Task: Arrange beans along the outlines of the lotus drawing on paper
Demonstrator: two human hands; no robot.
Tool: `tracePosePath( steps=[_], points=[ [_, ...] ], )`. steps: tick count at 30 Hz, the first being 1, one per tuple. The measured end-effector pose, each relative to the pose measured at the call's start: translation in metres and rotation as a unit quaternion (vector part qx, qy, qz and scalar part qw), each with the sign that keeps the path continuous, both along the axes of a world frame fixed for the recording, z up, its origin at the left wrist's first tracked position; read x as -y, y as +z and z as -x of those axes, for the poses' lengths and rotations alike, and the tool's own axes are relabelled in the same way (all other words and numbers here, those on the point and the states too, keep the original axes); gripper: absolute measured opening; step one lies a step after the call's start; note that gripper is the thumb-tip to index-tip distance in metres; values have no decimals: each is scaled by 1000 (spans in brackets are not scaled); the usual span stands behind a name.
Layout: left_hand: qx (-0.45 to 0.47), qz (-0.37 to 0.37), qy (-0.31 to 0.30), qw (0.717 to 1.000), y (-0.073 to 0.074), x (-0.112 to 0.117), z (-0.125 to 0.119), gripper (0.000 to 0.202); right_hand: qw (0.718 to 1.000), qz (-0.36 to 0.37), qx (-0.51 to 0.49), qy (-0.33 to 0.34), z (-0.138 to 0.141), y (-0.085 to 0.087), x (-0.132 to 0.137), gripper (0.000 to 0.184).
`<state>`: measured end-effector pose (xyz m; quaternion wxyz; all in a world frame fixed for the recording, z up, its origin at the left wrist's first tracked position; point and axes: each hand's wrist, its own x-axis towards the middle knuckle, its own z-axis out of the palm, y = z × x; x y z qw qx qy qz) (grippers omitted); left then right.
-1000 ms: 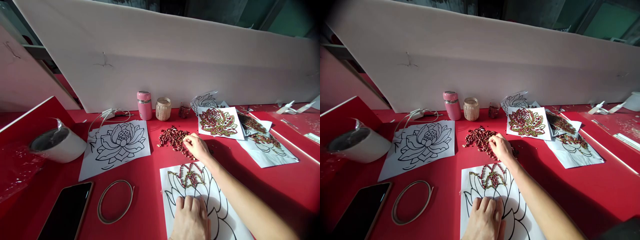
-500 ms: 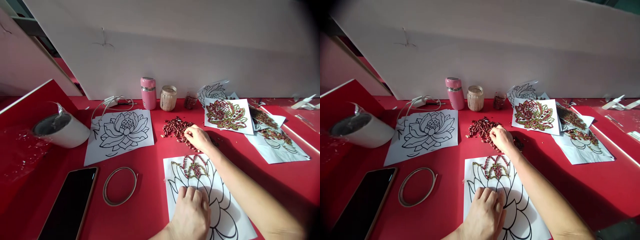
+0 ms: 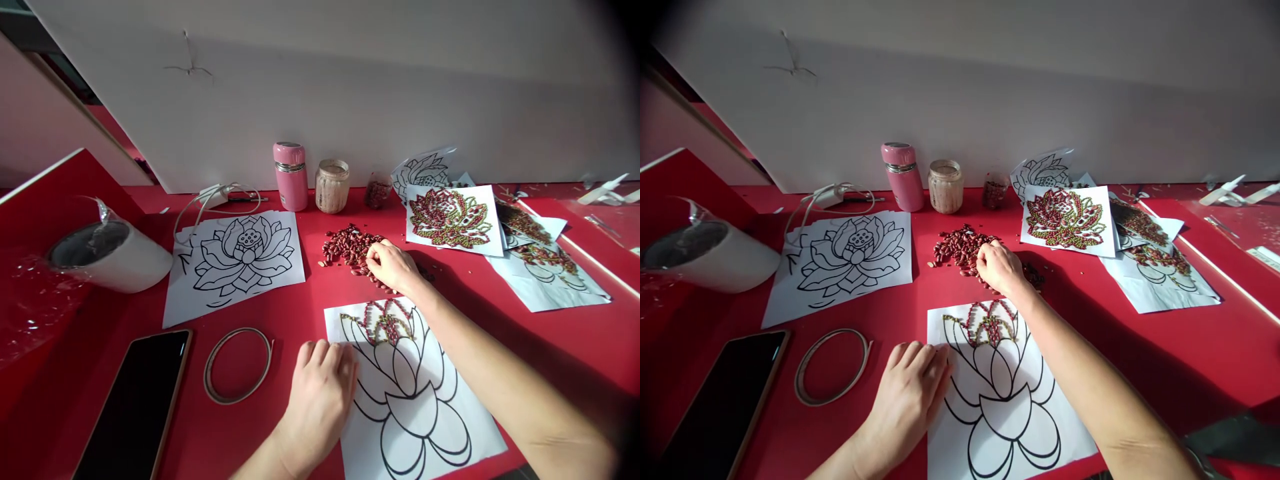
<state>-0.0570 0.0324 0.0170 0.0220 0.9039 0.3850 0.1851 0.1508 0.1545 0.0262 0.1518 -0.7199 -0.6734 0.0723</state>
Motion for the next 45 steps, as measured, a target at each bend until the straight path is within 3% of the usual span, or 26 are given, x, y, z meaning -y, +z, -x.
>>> tracePosePath(
  steps=[5,9,13,15,23,31,45],
  points=[
    [-32,-29,30,999,-8,-5,4,27,999,-22,-24,-22,-9,2,5,11],
    [-35,-13,46,998,-9,-5,3,28,996,-49,-62,-34,-9,13,24,13],
    [-34,-4,46,998,-8,-6,2,27,979,-51,-195,37,14,20,57,14],
    [-29,0,46,999,-7,-6,2,27,973,-71,-209,72,29,17,73,12],
    [8,46,61,997,-6,-8,1,19,987,-104,-117,25,68,-11,101,5],
    [43,112,73,990,-4,-11,4,15,995,-72,-64,3,77,-9,102,10],
    [42,102,83,990,-5,-12,3,14,998,-51,-40,-6,80,-10,101,9]
  ],
)
